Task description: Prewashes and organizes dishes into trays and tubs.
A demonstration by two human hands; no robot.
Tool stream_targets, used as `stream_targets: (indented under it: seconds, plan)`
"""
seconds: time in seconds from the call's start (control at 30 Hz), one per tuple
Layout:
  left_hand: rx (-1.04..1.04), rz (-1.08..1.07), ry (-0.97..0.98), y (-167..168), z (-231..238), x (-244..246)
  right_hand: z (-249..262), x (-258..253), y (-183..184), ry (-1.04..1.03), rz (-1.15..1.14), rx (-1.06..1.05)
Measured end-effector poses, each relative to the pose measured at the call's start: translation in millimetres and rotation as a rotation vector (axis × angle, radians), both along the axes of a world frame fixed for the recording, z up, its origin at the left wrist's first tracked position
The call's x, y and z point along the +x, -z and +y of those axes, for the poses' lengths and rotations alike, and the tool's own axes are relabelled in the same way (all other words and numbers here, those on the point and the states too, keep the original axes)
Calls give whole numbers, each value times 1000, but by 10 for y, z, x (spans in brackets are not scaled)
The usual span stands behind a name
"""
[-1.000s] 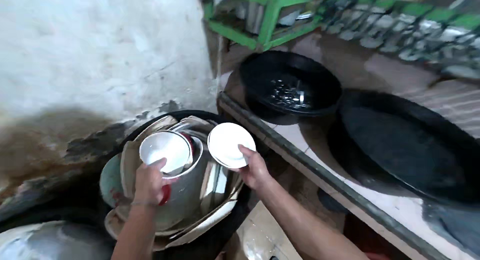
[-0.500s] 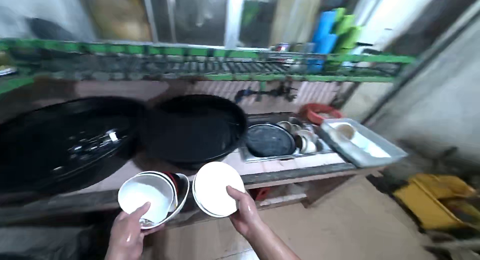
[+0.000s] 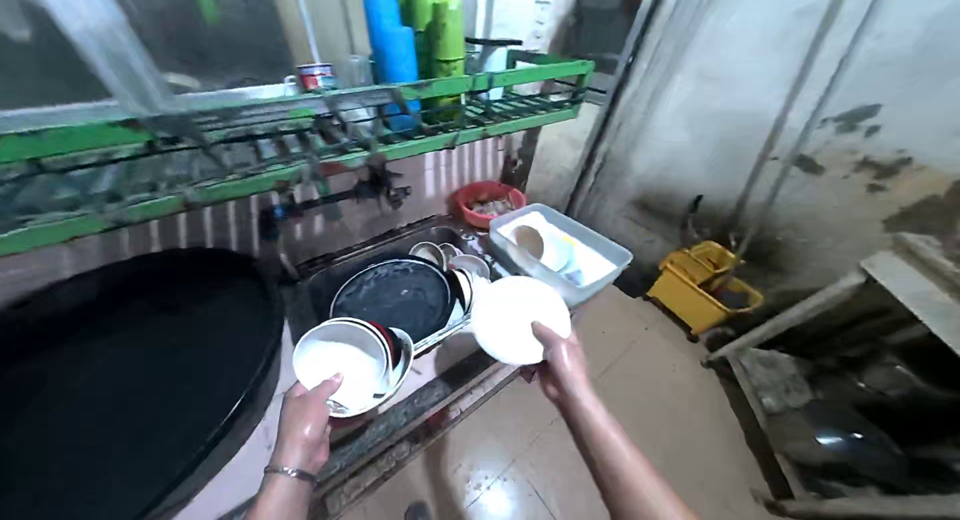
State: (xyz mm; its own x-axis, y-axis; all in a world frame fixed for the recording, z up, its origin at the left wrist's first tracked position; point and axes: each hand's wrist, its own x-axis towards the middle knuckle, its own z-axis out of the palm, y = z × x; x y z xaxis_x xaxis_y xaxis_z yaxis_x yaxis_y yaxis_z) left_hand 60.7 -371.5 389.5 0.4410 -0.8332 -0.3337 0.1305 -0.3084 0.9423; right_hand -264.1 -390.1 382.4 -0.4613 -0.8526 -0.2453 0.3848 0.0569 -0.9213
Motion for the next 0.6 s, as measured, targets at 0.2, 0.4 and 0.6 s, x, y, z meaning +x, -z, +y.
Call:
stream_targets:
  seconds: [0.2,0.4,0.6]
  plan:
    - [-53,-85,232,56,-1289,-874,-1395,-1433,50,293,812,-20]
    - [-241,-418,554,-123,-2905,-1890,-2213,-1850,395,24,1213,189]
    - [-545,-914,823,-129,-4288,-3119,-2276,-1789,738,-281,1251,627]
